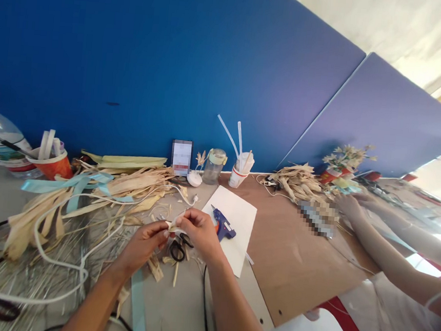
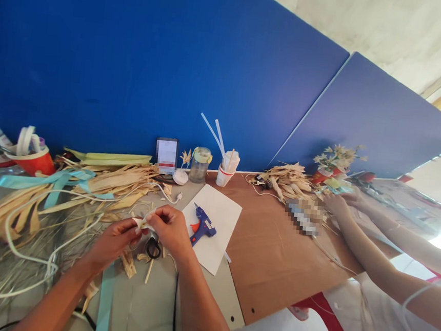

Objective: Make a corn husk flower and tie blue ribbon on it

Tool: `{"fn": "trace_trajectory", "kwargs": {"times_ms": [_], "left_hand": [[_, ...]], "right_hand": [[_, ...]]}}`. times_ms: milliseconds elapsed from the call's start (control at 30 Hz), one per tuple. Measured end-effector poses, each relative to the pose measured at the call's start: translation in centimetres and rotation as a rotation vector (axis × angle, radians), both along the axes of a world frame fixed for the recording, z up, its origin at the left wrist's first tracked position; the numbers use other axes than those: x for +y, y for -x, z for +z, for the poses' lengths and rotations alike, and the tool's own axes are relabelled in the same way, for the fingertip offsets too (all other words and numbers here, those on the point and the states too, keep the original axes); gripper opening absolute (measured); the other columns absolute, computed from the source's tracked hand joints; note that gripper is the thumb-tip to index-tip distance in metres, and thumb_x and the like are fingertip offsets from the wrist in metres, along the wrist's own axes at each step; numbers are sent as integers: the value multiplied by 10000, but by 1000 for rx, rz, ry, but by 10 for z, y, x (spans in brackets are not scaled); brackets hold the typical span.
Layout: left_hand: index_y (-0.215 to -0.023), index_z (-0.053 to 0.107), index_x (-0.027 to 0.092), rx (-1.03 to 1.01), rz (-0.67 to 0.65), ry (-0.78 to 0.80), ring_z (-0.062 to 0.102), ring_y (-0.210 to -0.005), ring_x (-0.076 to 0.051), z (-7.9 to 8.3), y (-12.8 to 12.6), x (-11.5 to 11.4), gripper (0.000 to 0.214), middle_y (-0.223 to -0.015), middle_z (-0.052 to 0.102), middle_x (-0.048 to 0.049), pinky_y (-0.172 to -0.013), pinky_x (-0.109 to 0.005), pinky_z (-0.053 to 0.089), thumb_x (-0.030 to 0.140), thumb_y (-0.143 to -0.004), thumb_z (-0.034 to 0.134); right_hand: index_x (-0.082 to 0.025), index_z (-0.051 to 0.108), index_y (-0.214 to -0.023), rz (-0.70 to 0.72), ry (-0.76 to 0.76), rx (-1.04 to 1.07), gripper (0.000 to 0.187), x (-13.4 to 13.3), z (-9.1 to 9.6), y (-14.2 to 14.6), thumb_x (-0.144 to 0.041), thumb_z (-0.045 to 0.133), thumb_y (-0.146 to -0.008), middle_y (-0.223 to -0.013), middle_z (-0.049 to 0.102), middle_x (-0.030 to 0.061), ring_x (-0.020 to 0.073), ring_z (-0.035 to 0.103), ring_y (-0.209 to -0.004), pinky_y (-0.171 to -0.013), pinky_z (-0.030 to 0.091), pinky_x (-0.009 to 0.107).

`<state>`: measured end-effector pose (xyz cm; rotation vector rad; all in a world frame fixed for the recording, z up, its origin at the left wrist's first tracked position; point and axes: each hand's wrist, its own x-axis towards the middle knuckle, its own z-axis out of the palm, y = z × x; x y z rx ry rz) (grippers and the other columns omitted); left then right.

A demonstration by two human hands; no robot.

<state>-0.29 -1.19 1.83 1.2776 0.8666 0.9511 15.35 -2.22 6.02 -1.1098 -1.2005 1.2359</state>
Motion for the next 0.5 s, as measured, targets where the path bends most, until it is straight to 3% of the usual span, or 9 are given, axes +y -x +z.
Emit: {"fn": "trace_trajectory", "kwargs": {"times_ms": [100,200,300,500], "left_hand": [[-776,678,155,-10,-17,-54,437,-556,-108,-7,1,2,227,-590,513,10,-549,-234,363,378,-770,636],[-848,701,162,-28,-31,-95,461,-581,-119,-12,2,3,221,-653,556,-12,-566,-246,382,359,-767,639],[-787,704,155,3,-67,-111,463,-580,-122,-12,2,2,197,-654,559,-20,-563,-248,383,340,-763,642],[-734,688,157,1,-107,-114,454,-572,-113,-8,3,1,202,-623,536,-10,-567,-243,376,341,-784,623]], "right_hand": [[-157,591,-618,83,31,28,169,0,-1,-1,-303,664,-666,-548,523,-44,81,431,-520,-526,310,213],[-159,545,-562,108,153,142,220,0,-1,-3,-322,667,-644,-494,495,-55,64,389,-462,-486,272,207],[-162,517,-529,123,270,230,240,0,0,-2,-326,676,-603,-457,499,-53,54,368,-409,-441,230,207],[-173,465,-475,42,284,205,268,5,-7,2,-277,700,-549,-370,449,-76,37,314,-354,-408,191,205]]}}
